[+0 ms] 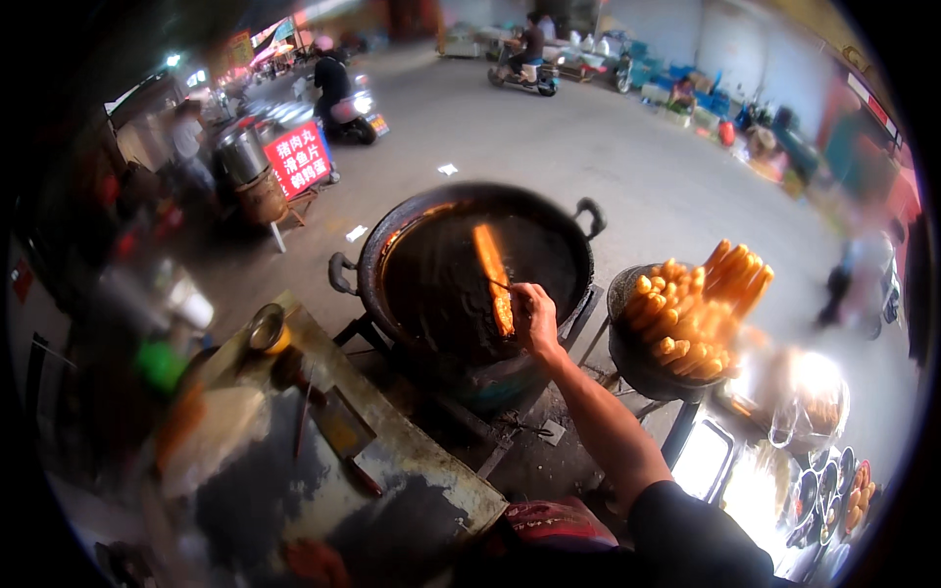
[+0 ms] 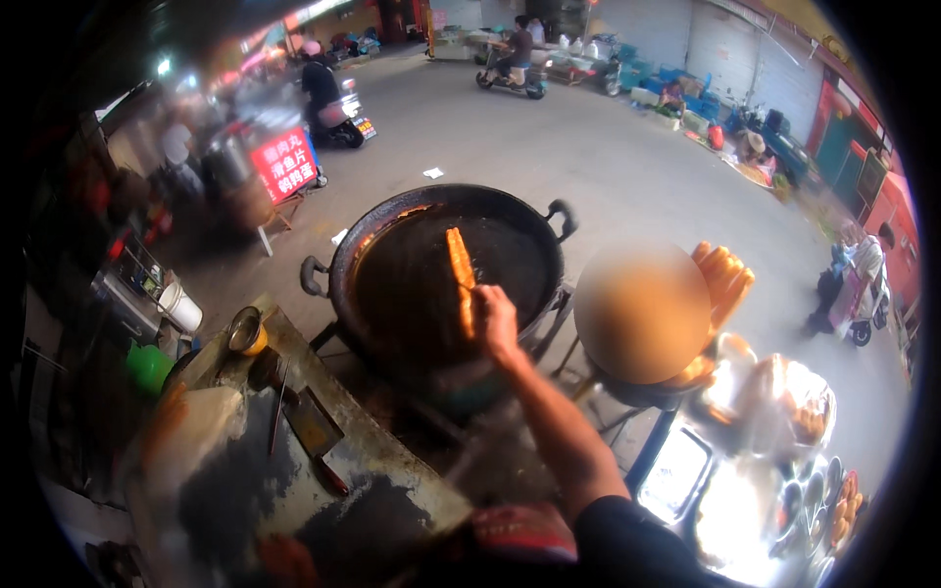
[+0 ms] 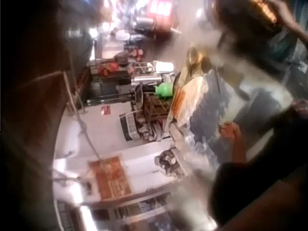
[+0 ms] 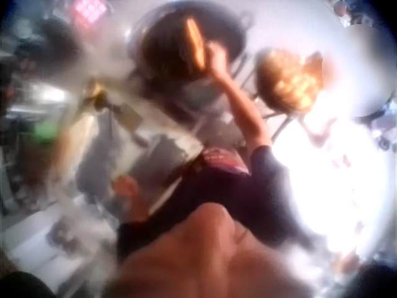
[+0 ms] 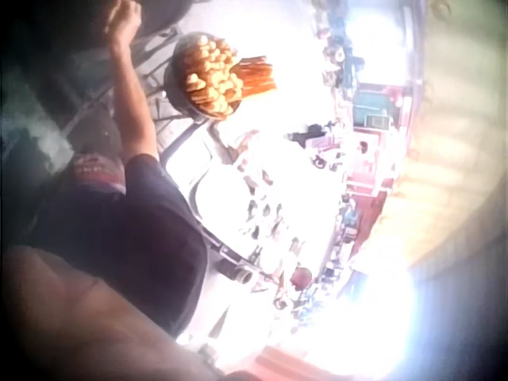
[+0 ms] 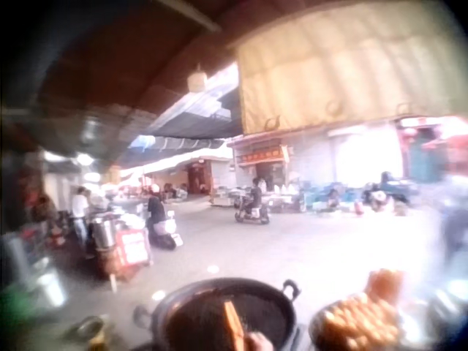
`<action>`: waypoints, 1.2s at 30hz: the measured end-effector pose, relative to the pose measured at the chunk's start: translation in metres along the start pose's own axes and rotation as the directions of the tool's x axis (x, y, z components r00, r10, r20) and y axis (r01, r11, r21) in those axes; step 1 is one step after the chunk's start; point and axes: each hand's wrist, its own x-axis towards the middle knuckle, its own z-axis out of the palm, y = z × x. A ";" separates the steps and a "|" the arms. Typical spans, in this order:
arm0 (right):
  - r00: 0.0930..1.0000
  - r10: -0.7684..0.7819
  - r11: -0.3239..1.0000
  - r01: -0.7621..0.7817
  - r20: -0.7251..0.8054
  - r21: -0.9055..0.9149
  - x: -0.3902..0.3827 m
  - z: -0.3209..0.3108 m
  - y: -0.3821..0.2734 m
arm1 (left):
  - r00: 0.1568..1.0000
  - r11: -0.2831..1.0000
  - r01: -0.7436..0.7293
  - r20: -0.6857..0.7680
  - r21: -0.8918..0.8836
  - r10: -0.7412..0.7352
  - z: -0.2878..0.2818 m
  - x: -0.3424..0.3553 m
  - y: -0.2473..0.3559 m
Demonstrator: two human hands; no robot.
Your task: The person deep fries long pieces of dough in a large vat of oil, turning them with long chopsticks and moving them to a draining rack.
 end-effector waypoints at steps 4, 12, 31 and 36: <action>0.996 0.056 0.998 -0.055 0.065 -0.008 0.004 -0.009 -0.016 | 0.968 0.986 0.122 0.208 0.109 -0.143 0.002 -0.017 -0.007; 0.995 0.104 0.992 -0.103 -0.008 0.080 0.010 -0.016 0.000 | 0.913 0.960 0.139 0.343 0.243 -0.219 -0.012 -0.004 0.003; 0.950 0.297 0.947 -0.281 -0.100 0.153 0.008 -0.033 -0.013 | 0.896 0.918 0.222 0.304 0.327 -0.325 -0.009 -0.005 0.013; 1.000 -0.013 0.999 0.013 -0.012 -0.032 0.000 -0.027 -0.031 | 0.841 0.902 0.270 0.373 0.336 -0.391 -0.018 0.003 0.019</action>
